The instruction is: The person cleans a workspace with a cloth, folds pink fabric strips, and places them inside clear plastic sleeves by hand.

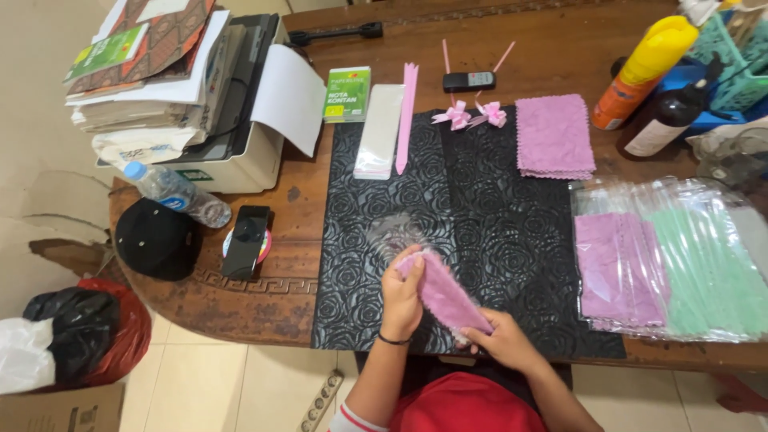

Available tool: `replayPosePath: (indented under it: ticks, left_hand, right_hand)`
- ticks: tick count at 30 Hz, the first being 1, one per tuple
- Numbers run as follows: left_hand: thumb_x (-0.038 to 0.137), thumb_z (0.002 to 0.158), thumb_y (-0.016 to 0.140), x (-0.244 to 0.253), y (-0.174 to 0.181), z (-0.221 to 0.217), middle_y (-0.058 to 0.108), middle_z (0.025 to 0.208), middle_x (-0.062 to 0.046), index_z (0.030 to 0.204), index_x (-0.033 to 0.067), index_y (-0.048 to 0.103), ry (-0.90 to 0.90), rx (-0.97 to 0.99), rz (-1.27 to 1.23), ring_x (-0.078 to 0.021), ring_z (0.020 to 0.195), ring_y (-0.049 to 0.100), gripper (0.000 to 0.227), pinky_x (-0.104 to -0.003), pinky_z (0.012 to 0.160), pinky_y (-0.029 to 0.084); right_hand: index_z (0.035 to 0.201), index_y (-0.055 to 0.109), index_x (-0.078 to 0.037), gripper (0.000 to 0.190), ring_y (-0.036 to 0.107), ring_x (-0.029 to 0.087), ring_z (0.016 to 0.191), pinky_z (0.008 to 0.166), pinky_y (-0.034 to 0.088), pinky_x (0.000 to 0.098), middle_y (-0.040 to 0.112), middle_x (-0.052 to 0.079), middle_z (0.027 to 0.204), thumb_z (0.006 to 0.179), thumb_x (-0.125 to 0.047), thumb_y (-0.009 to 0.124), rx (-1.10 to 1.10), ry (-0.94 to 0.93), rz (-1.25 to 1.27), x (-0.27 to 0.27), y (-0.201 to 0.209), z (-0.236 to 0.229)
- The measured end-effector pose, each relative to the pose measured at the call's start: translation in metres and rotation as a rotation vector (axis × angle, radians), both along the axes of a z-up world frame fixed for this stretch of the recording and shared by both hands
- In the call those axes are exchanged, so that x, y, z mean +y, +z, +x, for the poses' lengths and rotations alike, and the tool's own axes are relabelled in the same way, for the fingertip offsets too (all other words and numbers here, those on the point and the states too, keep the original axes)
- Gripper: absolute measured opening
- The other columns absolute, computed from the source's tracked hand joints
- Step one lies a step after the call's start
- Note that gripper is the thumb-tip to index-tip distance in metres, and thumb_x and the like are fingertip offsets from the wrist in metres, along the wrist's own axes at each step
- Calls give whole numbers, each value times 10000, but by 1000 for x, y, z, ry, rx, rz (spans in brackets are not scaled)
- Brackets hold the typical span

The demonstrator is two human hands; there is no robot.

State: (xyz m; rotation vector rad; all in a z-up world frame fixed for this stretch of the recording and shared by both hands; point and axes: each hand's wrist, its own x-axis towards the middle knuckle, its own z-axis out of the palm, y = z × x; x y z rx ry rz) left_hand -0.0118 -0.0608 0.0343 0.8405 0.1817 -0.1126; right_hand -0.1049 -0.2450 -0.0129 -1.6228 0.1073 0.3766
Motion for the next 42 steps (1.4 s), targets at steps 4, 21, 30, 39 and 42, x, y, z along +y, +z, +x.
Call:
replayPosePath:
  ticks: [4, 21, 30, 39, 42]
  left_hand:
    - [161, 902, 738, 4, -20, -15, 735, 926, -287, 1154, -15, 599, -18, -33, -42, -353, 779, 744, 338, -538, 799, 655]
    - [424, 952, 607, -45, -17, -58, 619, 1409, -211, 1551, 35, 304, -230, -179, -25, -273, 1295, 607, 776, -402, 1155, 428]
    - [204, 976, 576, -26, -47, -57, 621, 1384, -140, 1362, 108, 530, -186, -108, 142, -257, 1271, 614, 400, -369, 972, 529]
    - [96, 975, 621, -5, -48, -60, 692, 1168, -137, 1123, 41, 626, -137, -387, 338, -241, 1106, 677, 158, -355, 1005, 519]
    - [117, 992, 621, 4, -32, -61, 651, 1165, -118, 1134, 49, 628, -150, -428, 381, -228, 1144, 642, 157, -348, 1034, 503]
  right_hand:
    - [1033, 801, -62, 298, 626, 77, 798, 731, 531, 234, 737, -46, 907, 792, -215, 882, -135, 33, -96, -25, -70, -17]
    - [1227, 599, 9, 546, 719, 176, 876, 677, 569, 253, 717, 122, 1101, 770, -124, 868, -127, -305, 549, -53, -62, -90]
    - [1265, 618, -82, 431, 649, 259, 1095, 934, 584, 378, 672, 116, 1244, 867, -214, 721, -31, -602, -556, -114, 75, -46]
    - [1357, 580, -253, 553, 289, 456, 1465, 1114, 209, 713, 341, 183, 1586, 872, -517, 605, -143, -500, -1200, -130, 62, -38]
    - [1241, 659, -218, 352, 401, 370, 1458, 1156, 289, 599, 489, 154, 1524, 912, -340, 629, -468, -271, -1186, -128, 43, -30]
